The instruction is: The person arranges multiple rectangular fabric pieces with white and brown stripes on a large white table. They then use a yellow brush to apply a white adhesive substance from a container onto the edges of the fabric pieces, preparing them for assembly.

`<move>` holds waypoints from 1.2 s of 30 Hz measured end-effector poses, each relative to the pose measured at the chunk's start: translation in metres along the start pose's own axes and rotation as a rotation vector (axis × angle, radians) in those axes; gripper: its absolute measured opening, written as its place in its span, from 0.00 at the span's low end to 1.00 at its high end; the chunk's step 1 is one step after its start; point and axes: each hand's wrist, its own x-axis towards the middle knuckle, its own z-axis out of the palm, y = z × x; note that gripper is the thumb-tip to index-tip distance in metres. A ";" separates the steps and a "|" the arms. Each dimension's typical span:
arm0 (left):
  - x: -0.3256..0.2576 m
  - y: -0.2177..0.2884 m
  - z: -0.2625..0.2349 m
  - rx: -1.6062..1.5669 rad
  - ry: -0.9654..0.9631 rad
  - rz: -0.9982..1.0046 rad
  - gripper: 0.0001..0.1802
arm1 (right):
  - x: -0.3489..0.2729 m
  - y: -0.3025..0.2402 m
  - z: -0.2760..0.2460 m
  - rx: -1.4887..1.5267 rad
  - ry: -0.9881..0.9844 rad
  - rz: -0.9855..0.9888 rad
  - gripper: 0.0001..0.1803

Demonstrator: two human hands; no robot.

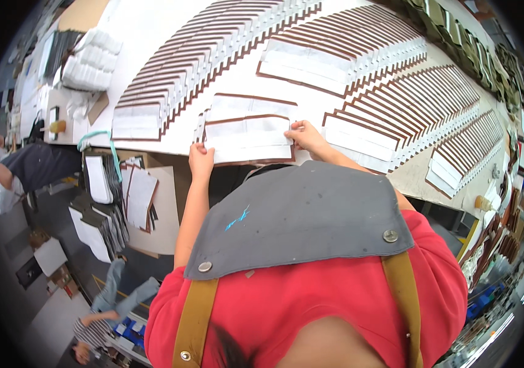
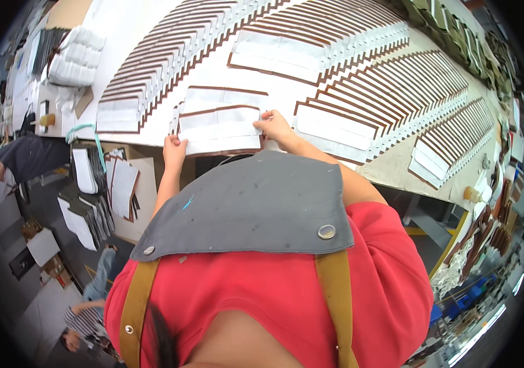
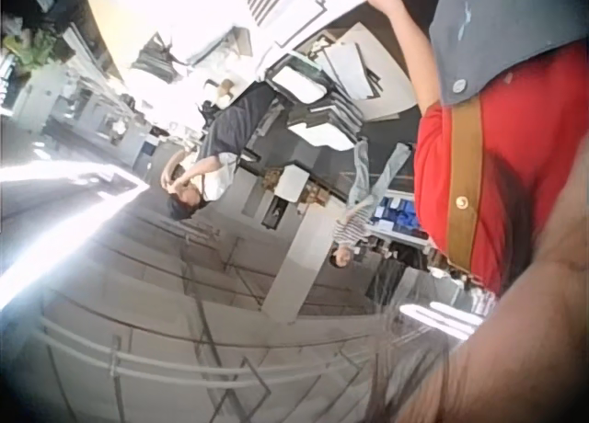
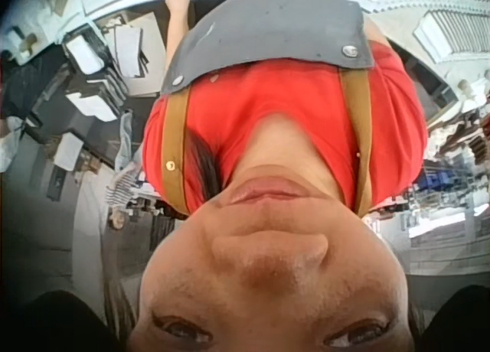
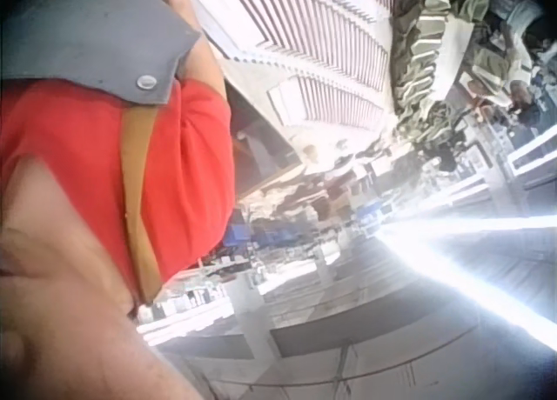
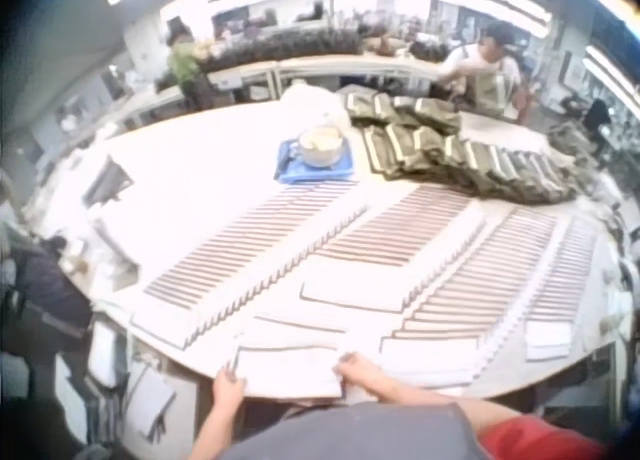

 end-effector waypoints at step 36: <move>0.132 0.200 0.086 0.003 -0.208 0.379 0.13 | 0.099 -0.079 -0.156 -0.399 0.464 -0.223 0.13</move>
